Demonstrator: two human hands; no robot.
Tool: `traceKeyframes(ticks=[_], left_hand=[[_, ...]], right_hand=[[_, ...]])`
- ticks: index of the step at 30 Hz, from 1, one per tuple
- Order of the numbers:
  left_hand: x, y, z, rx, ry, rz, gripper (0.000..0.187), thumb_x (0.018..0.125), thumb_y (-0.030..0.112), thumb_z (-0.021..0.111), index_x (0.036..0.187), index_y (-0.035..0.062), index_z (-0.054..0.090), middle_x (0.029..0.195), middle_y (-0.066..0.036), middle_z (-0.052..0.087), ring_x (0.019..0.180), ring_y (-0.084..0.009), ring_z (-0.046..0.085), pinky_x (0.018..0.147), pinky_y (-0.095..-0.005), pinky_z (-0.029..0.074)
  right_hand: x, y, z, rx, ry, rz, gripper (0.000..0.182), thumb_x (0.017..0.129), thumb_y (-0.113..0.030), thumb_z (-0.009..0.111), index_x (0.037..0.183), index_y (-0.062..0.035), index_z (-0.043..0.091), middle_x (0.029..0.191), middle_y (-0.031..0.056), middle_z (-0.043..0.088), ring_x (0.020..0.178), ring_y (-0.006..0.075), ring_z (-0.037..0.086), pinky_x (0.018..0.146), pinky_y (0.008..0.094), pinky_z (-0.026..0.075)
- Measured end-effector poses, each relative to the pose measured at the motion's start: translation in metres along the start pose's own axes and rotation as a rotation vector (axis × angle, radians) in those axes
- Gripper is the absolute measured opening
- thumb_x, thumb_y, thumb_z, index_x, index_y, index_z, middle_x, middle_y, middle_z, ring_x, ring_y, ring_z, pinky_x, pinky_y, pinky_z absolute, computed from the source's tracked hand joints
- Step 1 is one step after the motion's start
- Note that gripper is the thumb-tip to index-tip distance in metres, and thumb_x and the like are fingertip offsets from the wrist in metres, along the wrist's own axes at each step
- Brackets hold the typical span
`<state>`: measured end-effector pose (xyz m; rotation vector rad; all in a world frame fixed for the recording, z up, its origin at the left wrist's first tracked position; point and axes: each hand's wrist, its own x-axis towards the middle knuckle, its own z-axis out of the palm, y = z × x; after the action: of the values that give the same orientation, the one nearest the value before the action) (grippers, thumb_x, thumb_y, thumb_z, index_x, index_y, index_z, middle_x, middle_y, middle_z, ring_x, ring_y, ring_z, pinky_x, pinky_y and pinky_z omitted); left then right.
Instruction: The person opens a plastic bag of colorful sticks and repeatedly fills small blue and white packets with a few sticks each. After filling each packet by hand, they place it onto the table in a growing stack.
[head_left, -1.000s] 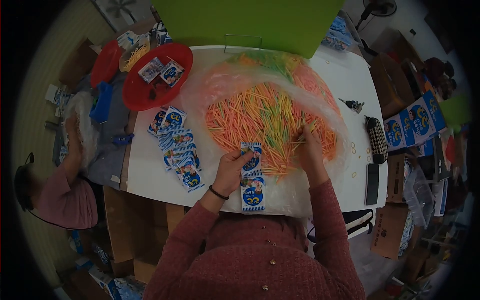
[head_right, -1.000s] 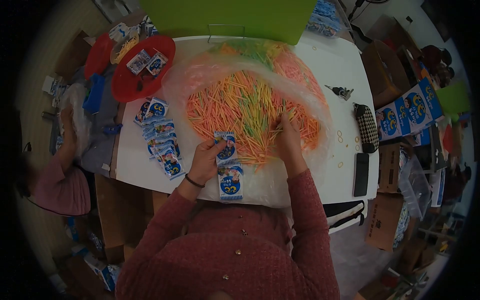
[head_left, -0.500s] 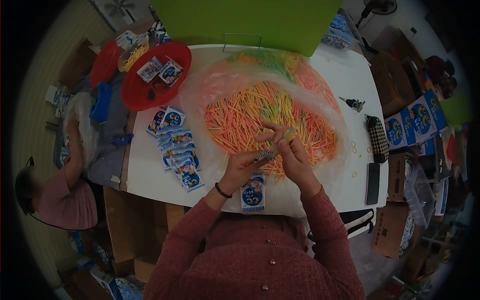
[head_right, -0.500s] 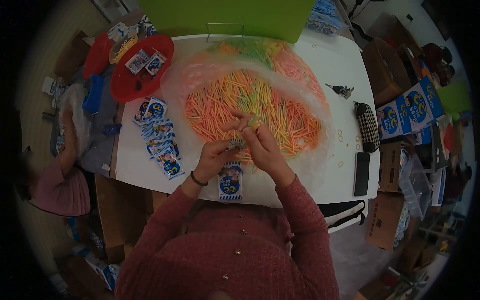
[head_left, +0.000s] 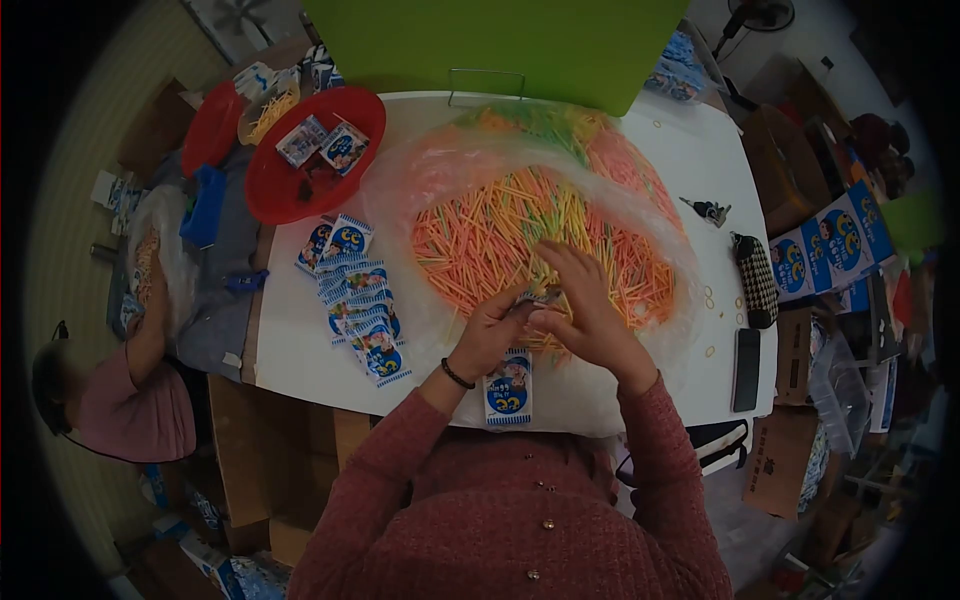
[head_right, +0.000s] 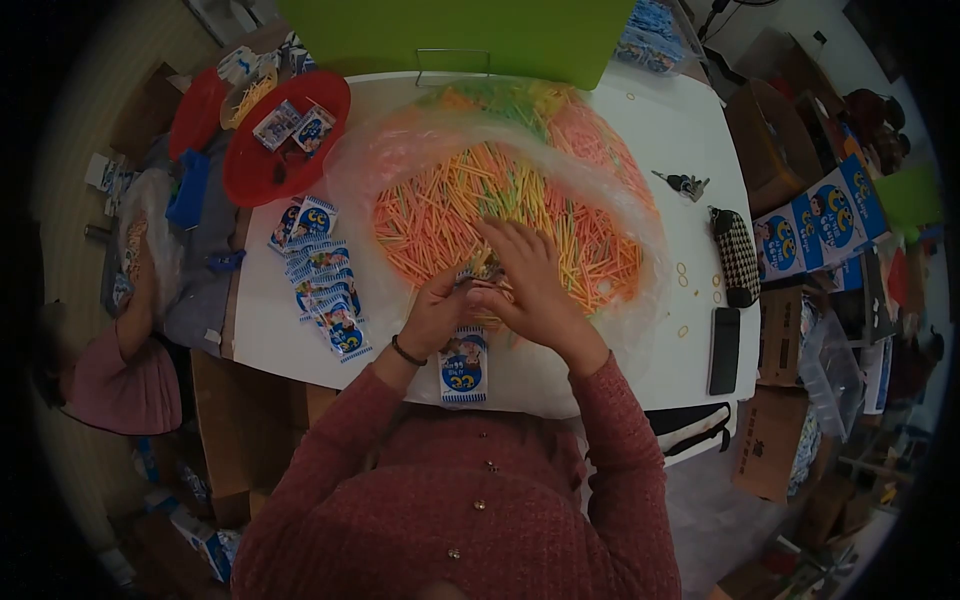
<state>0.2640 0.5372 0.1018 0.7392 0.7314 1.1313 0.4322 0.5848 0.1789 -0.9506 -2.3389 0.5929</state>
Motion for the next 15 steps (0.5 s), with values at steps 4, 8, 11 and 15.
traceKeyframes(ticks=[4,8,11,15], left_hand=[[0.016,0.010,0.001,0.176,-0.039,0.262,0.040,0.097,0.002,0.050,0.138,0.0049,0.048,0.137,-0.006,0.045,0.114,-0.0142,0.056,0.094,-0.0282,0.049],[0.019,0.021,0.009,0.265,-0.038,0.367,0.043,0.094,0.000,0.055,0.136,0.0057,0.050,0.130,-0.005,0.051,0.110,-0.0128,0.057,0.093,-0.0264,0.049],[0.016,0.024,0.002,0.367,-0.031,0.190,0.041,0.091,0.001,0.061,0.131,0.0052,0.054,0.116,-0.003,0.061,0.103,-0.0117,0.060,0.090,-0.0253,0.050],[-0.001,0.022,-0.011,0.285,0.165,-0.045,0.032,0.090,0.003,0.063,0.122,0.0042,0.058,0.102,-0.002,0.067,0.096,-0.0112,0.063,0.086,-0.0259,0.051]], right_hand=[[0.000,0.017,-0.018,0.077,0.103,0.071,0.032,0.082,-0.015,0.070,0.111,-0.0096,0.059,0.115,0.0060,0.061,0.115,0.0253,0.051,0.103,0.0416,0.030],[-0.001,0.014,-0.014,-0.016,0.391,-0.022,0.016,0.077,-0.012,0.074,0.091,-0.0097,0.066,0.085,0.0010,0.065,0.079,0.0206,0.058,0.086,0.0371,0.036],[-0.003,0.016,-0.009,-0.090,0.249,-0.049,0.017,0.079,-0.012,0.073,0.094,-0.0090,0.065,0.087,0.0043,0.065,0.081,0.0232,0.059,0.082,0.0363,0.040],[-0.015,0.026,-0.001,0.085,0.223,0.059,0.016,0.079,-0.012,0.072,0.093,-0.0074,0.065,0.087,0.0069,0.064,0.082,0.0265,0.059,0.076,0.0376,0.044]])
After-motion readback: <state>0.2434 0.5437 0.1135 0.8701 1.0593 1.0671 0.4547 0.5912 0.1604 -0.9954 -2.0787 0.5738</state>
